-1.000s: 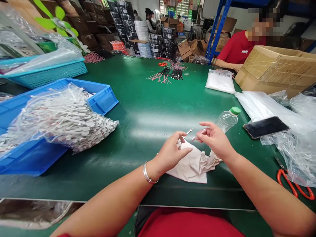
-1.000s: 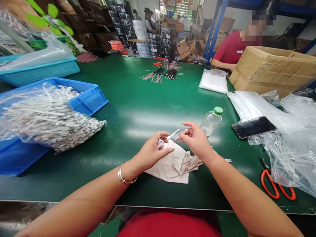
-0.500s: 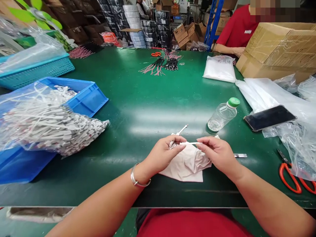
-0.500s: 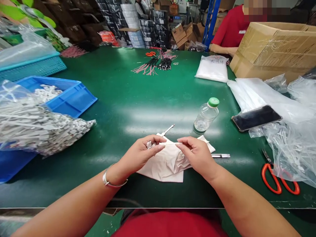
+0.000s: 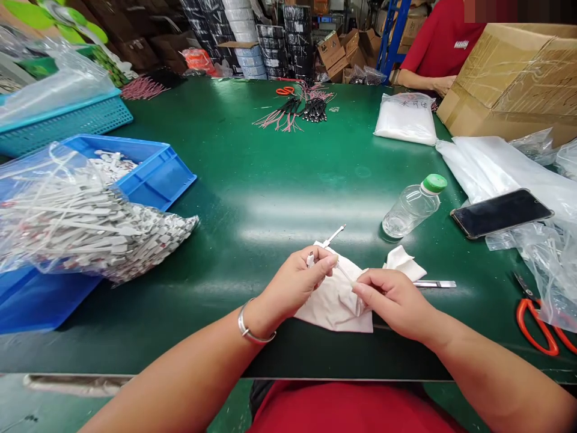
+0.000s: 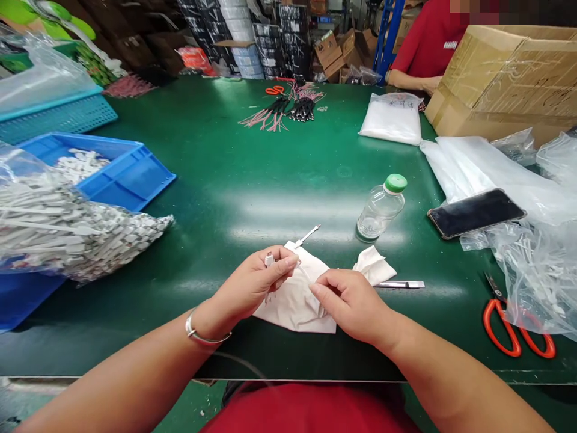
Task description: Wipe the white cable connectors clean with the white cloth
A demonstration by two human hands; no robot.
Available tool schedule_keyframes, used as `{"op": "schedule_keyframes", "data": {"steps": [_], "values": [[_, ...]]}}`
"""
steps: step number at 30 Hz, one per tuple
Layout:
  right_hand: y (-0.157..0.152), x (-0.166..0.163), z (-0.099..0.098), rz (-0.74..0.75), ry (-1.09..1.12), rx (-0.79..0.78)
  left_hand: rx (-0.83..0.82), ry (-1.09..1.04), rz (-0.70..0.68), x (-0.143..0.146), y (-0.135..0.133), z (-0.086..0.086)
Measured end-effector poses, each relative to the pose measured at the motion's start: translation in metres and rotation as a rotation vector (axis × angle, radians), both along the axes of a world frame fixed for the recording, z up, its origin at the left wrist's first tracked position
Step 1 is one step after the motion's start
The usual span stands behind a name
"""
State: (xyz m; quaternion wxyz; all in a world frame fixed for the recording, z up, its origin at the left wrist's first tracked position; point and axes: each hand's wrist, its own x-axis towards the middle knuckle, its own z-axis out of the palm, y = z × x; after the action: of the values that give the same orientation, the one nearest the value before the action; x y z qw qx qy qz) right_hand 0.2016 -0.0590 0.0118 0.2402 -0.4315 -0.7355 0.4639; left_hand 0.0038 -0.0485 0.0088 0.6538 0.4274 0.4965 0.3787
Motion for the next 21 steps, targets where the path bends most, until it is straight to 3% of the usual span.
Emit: {"op": "schedule_keyframes", "data": {"steps": [6,9,12,17,21], "values": [[-0.006,-0.006,-0.003,0.183,-0.033,0.171,-0.212,-0.241,0.092,-0.008,0.013,0.009],[-0.007,-0.005,-0.005,0.189,-0.058,0.254,-0.214,-0.185,0.096,-0.018,0.023,0.012],[-0.007,-0.004,-0.006,0.189,-0.091,0.282,-0.087,0.131,0.056,-0.025,0.030,0.006],[-0.008,-0.004,-0.007,0.207,-0.119,0.293,0.467,0.984,-0.040,-0.015,0.035,-0.010],[-0.011,-0.005,-0.007,0.220,-0.128,0.317,0.603,1.305,-0.202,-0.003,0.037,-0.015]]}}
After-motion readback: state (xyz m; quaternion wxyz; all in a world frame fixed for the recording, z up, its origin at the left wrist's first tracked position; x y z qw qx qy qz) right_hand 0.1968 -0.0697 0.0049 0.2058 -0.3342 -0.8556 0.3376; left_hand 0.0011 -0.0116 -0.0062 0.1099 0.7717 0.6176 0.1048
